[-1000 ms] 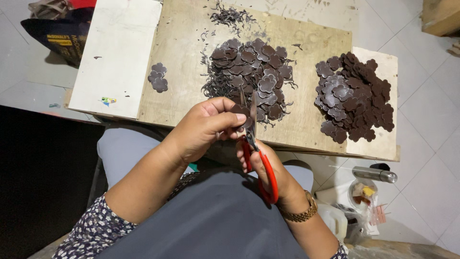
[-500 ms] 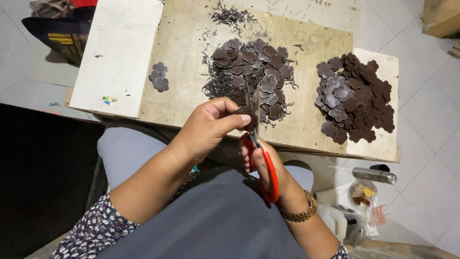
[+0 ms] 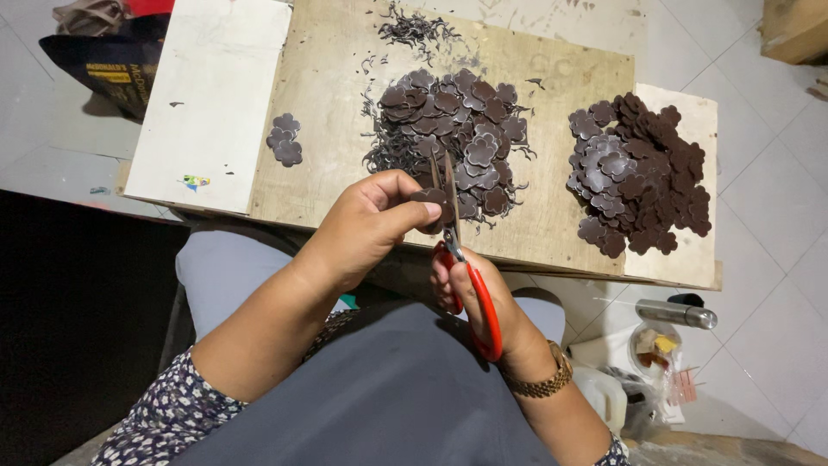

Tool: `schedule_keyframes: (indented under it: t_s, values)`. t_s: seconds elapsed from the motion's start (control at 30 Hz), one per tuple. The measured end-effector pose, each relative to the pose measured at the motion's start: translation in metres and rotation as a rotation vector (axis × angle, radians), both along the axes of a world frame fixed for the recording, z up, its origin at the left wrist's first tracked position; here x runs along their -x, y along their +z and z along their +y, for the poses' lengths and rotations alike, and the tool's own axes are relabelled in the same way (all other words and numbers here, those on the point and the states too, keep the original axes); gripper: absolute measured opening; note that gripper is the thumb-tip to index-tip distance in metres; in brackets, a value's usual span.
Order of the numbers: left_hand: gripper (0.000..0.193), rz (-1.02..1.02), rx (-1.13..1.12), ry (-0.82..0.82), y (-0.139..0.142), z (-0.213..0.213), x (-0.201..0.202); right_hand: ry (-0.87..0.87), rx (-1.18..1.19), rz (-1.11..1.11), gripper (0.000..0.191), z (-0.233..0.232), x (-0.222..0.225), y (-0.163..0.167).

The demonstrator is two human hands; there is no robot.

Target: The person sits on the floor and uses red-handled scissors to trim the edges of small dark brown flower-shaped craft pieces. They pick up each piece, trim it, and place it back on the wooden board, repeating this process continuously.

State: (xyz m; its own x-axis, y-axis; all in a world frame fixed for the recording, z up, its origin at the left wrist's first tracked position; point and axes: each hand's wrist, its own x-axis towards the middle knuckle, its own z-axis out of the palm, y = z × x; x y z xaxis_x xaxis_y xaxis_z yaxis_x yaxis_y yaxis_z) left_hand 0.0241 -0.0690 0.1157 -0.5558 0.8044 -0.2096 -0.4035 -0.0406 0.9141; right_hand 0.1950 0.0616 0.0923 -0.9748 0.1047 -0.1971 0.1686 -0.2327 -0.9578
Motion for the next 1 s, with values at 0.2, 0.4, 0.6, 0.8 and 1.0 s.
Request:
schedule_keyframes:
  t_s: [0.2, 0.4, 0.6, 0.8, 1.0]
  values:
    - [0.009, -0.032, -0.010, -0.015, 0.0005, -0.0014, 0.0010, -0.008, 0.005, -0.028, 0.054, -0.0004, -0.0004, -0.0005]
    - [0.007, -0.074, -0.018, -0.018, 0.0018, -0.0028, 0.0019, -0.006, 0.043, -0.011, 0.052, -0.0017, 0.0000, -0.0021]
    - [0.007, -0.104, -0.036, -0.009, 0.0014, -0.0018, 0.0019, 0.000, 0.036, -0.021, 0.051, -0.0018, -0.0004, -0.0014]
    - [0.008, -0.119, -0.022, -0.010, 0.0003, -0.0026, 0.0045, -0.010, -0.018, -0.040, 0.051, -0.0018, -0.0001, -0.0015]
    - [0.009, -0.109, -0.033, 0.027, -0.0005, -0.0039, 0.0075, -0.032, -0.035, -0.120, 0.048, -0.0015, -0.0022, -0.0031]
